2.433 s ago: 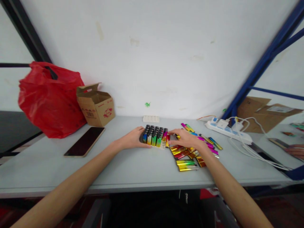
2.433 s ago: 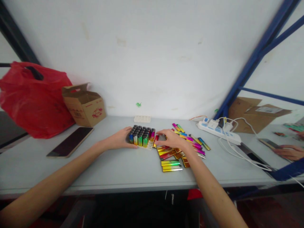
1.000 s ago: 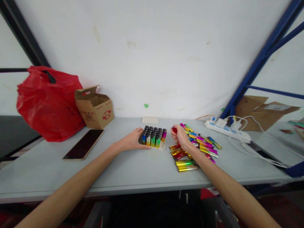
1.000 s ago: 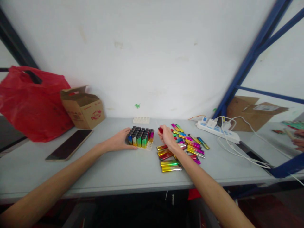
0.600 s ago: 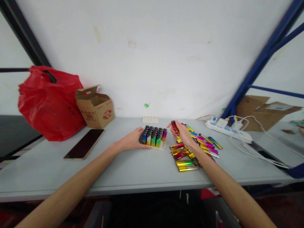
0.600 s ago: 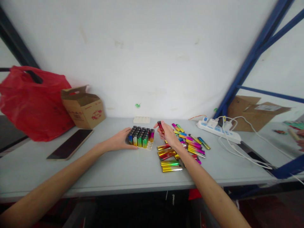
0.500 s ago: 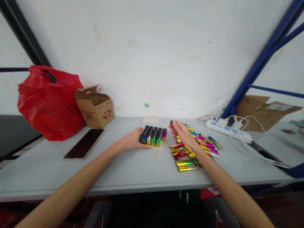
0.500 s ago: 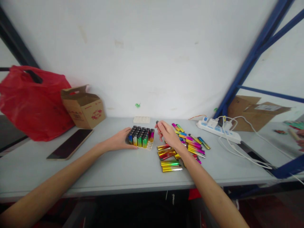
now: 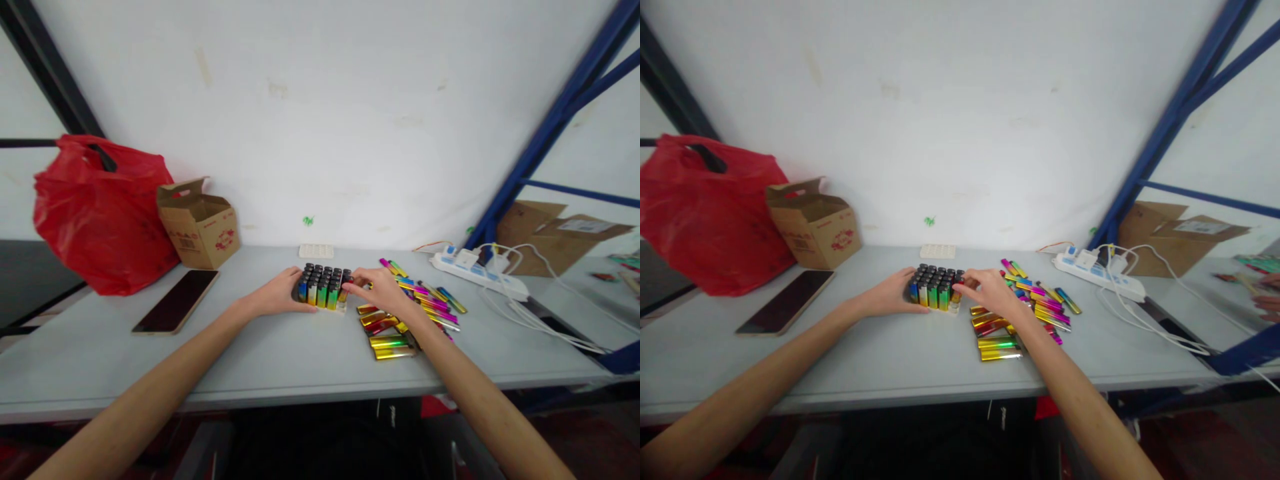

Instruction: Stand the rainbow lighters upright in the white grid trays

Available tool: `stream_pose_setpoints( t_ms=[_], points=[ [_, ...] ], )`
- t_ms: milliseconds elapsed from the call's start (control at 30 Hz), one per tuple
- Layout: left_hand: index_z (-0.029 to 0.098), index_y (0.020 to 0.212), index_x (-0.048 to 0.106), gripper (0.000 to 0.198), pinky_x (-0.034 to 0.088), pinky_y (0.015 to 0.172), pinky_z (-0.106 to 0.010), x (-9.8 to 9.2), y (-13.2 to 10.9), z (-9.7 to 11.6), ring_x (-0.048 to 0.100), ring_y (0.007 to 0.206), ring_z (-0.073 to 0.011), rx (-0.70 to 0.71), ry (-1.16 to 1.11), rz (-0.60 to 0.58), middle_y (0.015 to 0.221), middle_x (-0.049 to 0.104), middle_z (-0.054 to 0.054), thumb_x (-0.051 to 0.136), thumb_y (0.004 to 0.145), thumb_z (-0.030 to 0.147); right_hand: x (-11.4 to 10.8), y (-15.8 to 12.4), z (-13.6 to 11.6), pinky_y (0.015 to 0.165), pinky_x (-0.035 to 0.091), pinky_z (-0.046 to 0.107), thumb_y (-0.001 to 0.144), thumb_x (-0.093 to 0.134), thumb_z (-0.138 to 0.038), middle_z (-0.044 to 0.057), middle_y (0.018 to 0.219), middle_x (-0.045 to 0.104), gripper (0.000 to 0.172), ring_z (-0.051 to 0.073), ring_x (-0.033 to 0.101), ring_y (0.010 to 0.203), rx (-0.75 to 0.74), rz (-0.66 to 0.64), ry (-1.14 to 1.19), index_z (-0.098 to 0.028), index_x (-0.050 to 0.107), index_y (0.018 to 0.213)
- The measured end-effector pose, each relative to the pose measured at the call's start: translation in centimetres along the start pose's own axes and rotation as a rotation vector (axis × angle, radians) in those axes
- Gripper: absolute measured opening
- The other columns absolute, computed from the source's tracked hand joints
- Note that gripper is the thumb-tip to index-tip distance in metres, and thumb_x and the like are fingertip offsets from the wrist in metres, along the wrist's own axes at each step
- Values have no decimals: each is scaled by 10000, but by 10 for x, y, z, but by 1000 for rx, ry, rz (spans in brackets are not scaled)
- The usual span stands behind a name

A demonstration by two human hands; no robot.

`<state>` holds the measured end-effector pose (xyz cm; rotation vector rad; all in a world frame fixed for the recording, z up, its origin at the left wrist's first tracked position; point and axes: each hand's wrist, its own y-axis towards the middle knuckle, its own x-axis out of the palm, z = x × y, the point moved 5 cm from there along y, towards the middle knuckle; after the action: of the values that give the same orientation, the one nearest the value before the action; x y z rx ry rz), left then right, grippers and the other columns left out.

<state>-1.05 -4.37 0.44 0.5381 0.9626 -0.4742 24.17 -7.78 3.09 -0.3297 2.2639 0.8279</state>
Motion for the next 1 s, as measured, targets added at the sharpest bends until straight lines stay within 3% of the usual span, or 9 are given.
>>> stream_pose_setpoints(
  t_ms=[200, 433, 500, 600, 767, 867, 1000],
  points=[
    [245, 1390, 649, 888, 496, 1145, -525, 0, 0, -1, 641, 1257, -383, 20, -30, 14, 1346, 693, -117, 859, 687, 746, 2, 1, 6, 674, 445, 287, 1011, 647, -585, 30, 752, 745, 400, 186, 638, 669, -9, -91, -64, -233, 723, 837],
    [249, 1364, 664, 861, 495, 1138, -515, 0, 1, -2, 643, 1239, -372, 20, -19, 8, 1330, 701, -117, 853, 690, 750, 3, 1, 10, 618, 341, 285, 976, 689, -628, 19, 637, 676, 488, 158, 546, 569, 24, -67, -219, -229, 680, 696],
    [241, 1367, 661, 871, 493, 1143, -516, 0, 1, -1, 639, 1249, -376, 7, -6, 0, 1331, 696, -125, 847, 692, 760, -9, 1, 20, 639, 368, 295, 1020, 610, -631, 28, 635, 683, 524, 170, 569, 574, 67, -13, -249, -228, 676, 693],
    [235, 1366, 666, 904, 497, 1144, -516, -1, 0, 0, 641, 1251, -384, -22, -4, 10, 1340, 690, -131, 844, 671, 785, -41, 0, 45, 744, 452, 322, 1102, 457, -499, 71, 746, 742, 473, 220, 663, 702, 158, 175, -355, -222, 721, 825],
    [234, 1344, 682, 917, 509, 1126, -520, -2, -1, 1, 646, 1232, -390, -26, -7, 24, 1334, 692, -131, 851, 643, 800, -87, -9, 99, 933, 529, 376, 1012, 513, -223, 162, 1036, 801, 267, 278, 728, 975, 307, 300, -586, -155, 770, 1037],
    [228, 1354, 676, 911, 498, 1139, -526, -2, -1, 2, 644, 1233, -386, -16, -6, 12, 1346, 688, -133, 834, 667, 805, -95, -14, 118, 971, 534, 392, 971, 578, -167, 159, 1064, 813, 236, 279, 743, 1009, 368, 228, -628, -133, 774, 1099],
    [223, 1364, 672, 928, 502, 1132, -521, -1, 0, 1, 635, 1260, -401, -26, 4, 3, 1364, 686, -140, 841, 660, 803, -94, -20, 124, 917, 545, 351, 971, 662, -194, 143, 1043, 825, 156, 258, 765, 953, 406, 35, -586, -136, 793, 1030]
  ],
)
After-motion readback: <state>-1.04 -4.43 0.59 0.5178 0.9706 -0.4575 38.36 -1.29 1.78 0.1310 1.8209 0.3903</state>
